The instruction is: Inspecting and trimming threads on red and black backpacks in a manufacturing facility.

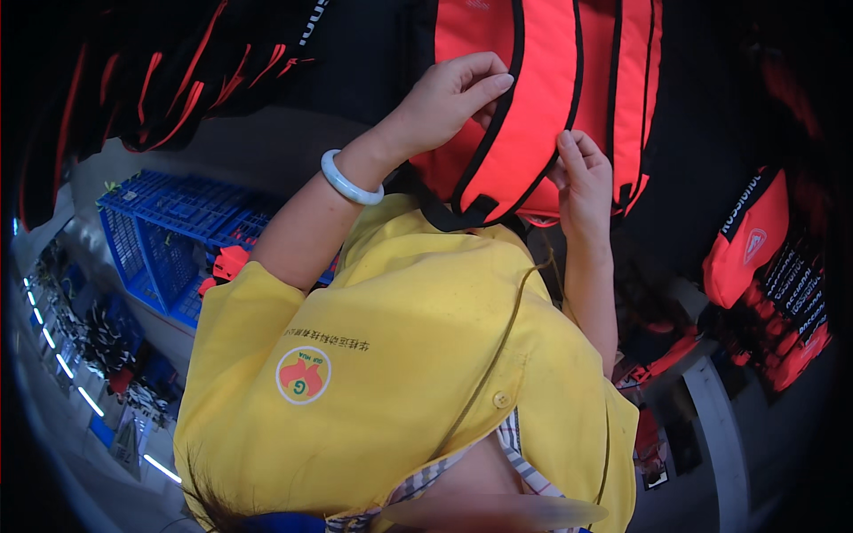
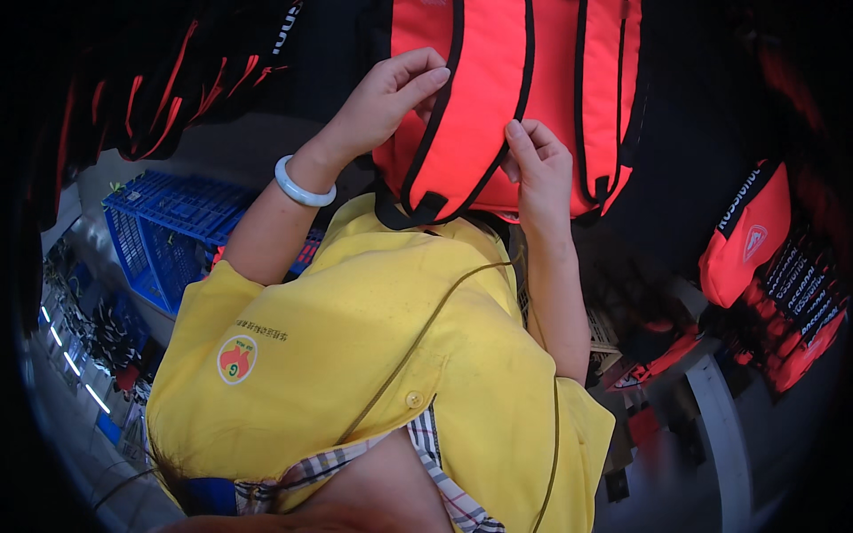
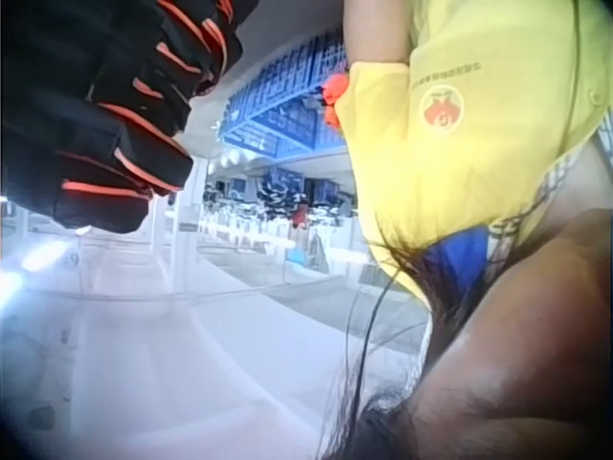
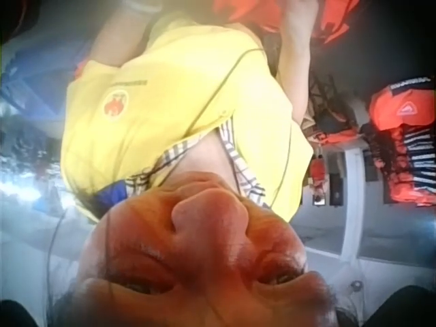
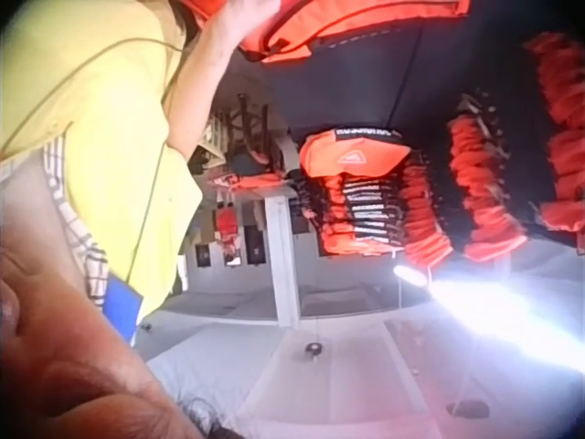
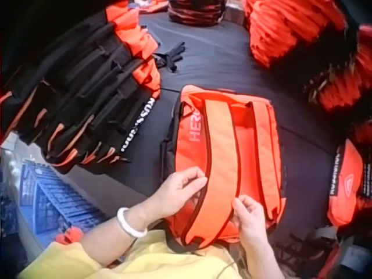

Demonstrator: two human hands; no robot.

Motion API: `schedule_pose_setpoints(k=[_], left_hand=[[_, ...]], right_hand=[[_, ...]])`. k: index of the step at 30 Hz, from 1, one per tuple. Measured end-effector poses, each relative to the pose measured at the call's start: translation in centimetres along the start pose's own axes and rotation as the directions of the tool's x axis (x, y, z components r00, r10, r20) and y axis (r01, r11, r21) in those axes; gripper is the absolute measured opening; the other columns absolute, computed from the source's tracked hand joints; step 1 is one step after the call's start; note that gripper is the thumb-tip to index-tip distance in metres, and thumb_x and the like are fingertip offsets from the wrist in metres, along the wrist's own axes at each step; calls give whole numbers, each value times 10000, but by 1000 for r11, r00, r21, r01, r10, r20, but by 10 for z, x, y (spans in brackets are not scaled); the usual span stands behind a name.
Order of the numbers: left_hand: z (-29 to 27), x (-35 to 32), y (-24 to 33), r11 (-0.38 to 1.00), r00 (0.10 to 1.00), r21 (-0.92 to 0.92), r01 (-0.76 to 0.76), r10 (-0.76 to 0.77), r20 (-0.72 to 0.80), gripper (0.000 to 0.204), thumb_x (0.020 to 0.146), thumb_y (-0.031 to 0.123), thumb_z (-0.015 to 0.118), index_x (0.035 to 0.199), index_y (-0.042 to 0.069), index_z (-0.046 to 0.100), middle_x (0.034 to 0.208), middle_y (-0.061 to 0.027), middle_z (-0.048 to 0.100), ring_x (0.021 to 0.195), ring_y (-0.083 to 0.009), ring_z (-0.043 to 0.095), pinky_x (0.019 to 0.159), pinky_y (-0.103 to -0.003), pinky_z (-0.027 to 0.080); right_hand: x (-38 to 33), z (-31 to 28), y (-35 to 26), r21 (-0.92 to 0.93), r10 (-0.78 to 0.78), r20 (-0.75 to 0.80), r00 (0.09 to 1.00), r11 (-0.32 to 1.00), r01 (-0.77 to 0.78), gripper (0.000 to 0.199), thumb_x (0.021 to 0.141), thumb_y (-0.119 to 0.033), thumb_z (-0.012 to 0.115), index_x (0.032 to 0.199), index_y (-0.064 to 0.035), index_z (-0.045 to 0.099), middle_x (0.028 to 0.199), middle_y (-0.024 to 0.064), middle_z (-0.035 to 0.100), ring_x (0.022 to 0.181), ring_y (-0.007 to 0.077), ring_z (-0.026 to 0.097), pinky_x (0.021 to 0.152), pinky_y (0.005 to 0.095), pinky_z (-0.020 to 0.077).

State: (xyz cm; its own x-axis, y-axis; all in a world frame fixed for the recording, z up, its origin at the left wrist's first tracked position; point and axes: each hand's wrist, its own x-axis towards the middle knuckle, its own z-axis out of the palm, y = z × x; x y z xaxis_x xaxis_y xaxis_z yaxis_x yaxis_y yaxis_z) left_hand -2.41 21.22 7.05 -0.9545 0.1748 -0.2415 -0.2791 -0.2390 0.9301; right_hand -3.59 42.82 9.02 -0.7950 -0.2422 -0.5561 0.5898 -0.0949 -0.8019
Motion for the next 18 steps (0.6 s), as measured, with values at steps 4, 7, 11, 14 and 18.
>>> schedule_pose_setpoints(k=[4,7,11,14,18], left_hand=[[0,-1,1,992,998,-110,-57,59,14,205,1014,234,492,908,70,557,773,56,567,710,-21,525,660,-189,446],[-4,-3,3,992,998,-125,-19,26,51,175,1009,210,494,924,72,559,777,54,564,714,-24,522,666,-191,448],[-14,-3,5,998,995,-58,4,2,95,151,997,186,504,949,63,577,779,48,568,725,-29,535,662,-194,455],[-18,-3,8,999,997,46,-2,-1,76,151,962,173,549,965,33,603,805,25,593,737,-49,565,668,-223,489],[-18,-7,18,985,1000,168,27,-24,-19,72,913,129,582,938,68,610,677,58,534,551,-31,461,466,-231,385]], right_hand=[[-3,5,1,58,-26,23,999,998,25,150,939,-188,636,894,-47,611,662,-43,532,525,28,394,494,177,287],[-4,5,4,78,-18,-14,1000,997,19,153,937,-193,640,888,-51,612,661,-46,529,524,25,393,494,178,289],[-6,2,6,12,-24,-3,1000,1000,24,153,945,-176,619,851,-58,593,655,-49,514,531,22,392,494,183,283],[-7,4,4,-169,-82,29,996,982,86,218,959,-188,585,769,-94,535,628,-58,447,539,18,371,489,203,248],[-10,15,2,-105,-88,11,996,991,89,305,961,-179,578,701,-158,420,616,-86,345,522,10,307,464,204,205]])
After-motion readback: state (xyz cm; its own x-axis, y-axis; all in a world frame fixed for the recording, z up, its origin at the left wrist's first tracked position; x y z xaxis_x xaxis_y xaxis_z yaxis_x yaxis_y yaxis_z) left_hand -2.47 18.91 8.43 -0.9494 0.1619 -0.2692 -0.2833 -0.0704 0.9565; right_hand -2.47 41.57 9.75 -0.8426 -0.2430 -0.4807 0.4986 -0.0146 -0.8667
